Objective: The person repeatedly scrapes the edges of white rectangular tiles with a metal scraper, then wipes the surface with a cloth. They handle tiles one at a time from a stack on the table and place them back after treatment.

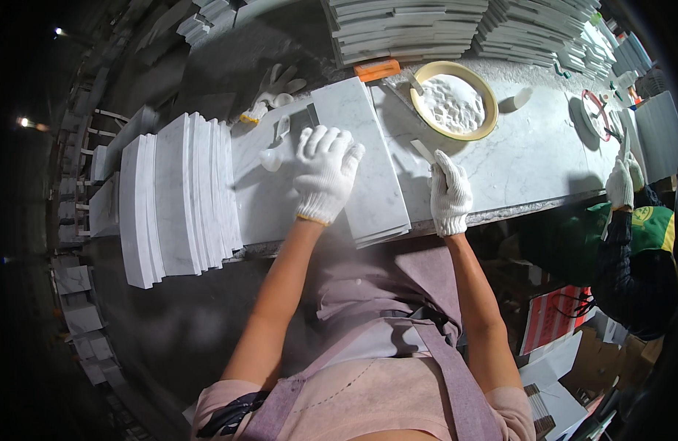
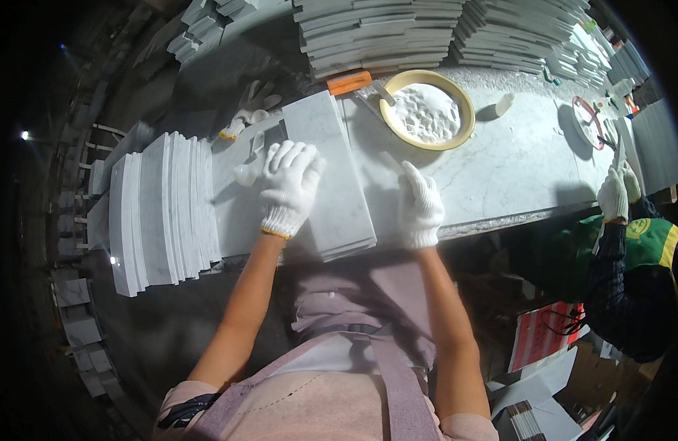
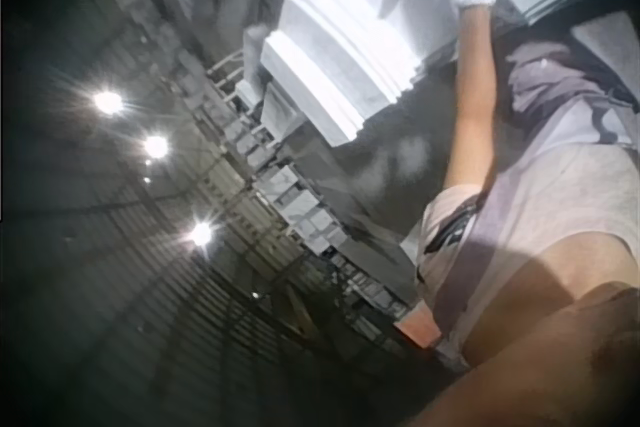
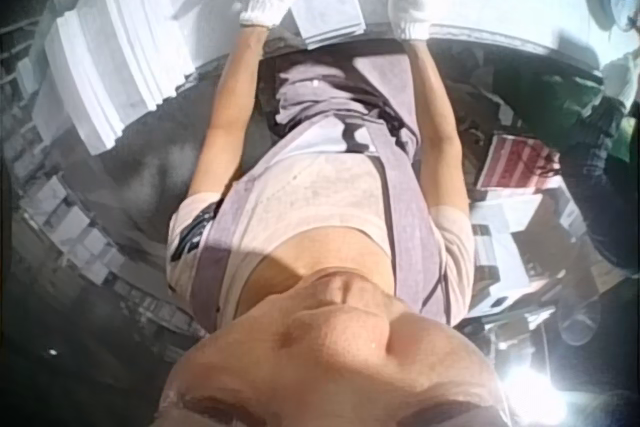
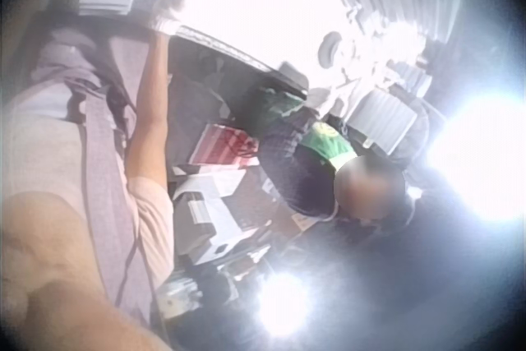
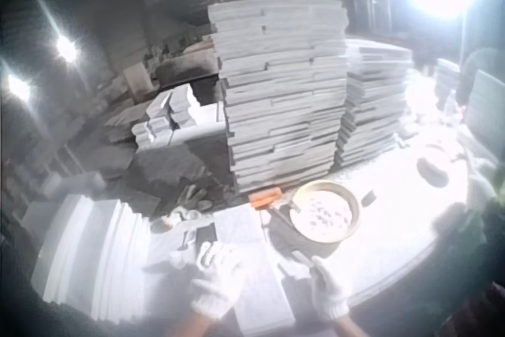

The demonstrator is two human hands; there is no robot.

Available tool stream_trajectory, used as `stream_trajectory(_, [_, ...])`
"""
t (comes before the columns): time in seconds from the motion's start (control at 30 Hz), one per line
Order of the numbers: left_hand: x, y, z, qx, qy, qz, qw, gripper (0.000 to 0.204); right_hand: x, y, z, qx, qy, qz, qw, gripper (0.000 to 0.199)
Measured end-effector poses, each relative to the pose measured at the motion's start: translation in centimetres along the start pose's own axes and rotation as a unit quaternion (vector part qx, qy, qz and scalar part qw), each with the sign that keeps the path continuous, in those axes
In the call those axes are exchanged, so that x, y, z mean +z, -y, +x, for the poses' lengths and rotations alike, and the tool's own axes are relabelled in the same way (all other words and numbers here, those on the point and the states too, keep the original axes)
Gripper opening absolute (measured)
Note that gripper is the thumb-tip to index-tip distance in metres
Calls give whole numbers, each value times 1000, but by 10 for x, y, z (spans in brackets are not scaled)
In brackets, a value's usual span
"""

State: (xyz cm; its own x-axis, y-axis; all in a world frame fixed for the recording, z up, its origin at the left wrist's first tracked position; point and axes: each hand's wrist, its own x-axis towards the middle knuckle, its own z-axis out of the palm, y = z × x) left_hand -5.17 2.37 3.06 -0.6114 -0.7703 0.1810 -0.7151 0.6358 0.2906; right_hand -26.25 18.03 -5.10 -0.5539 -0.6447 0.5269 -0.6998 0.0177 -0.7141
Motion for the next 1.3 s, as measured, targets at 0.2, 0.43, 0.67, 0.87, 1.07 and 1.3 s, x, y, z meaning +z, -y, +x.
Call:
stream_trajectory(0.2, [17,-38,-37,185,-121,33,975,55,3,0,0,-1,-11,3,1000,31])
stream_trajectory(0.43, [40,-34,-29,124,8,107,987,69,1,-2,-3,39,-25,11,999,32])
stream_trajectory(0.67, [23,-15,-34,76,-156,117,978,68,3,4,6,-47,-80,-9,996,37])
stream_trajectory(0.87, [30,-34,-8,136,-55,106,984,58,-34,25,6,431,-14,497,753,46])
stream_trajectory(1.07, [31,24,30,37,-105,147,983,59,-75,39,3,460,67,583,666,33])
stream_trajectory(1.3, [12,13,-13,-69,-87,69,991,49,-69,63,26,426,165,382,803,35])
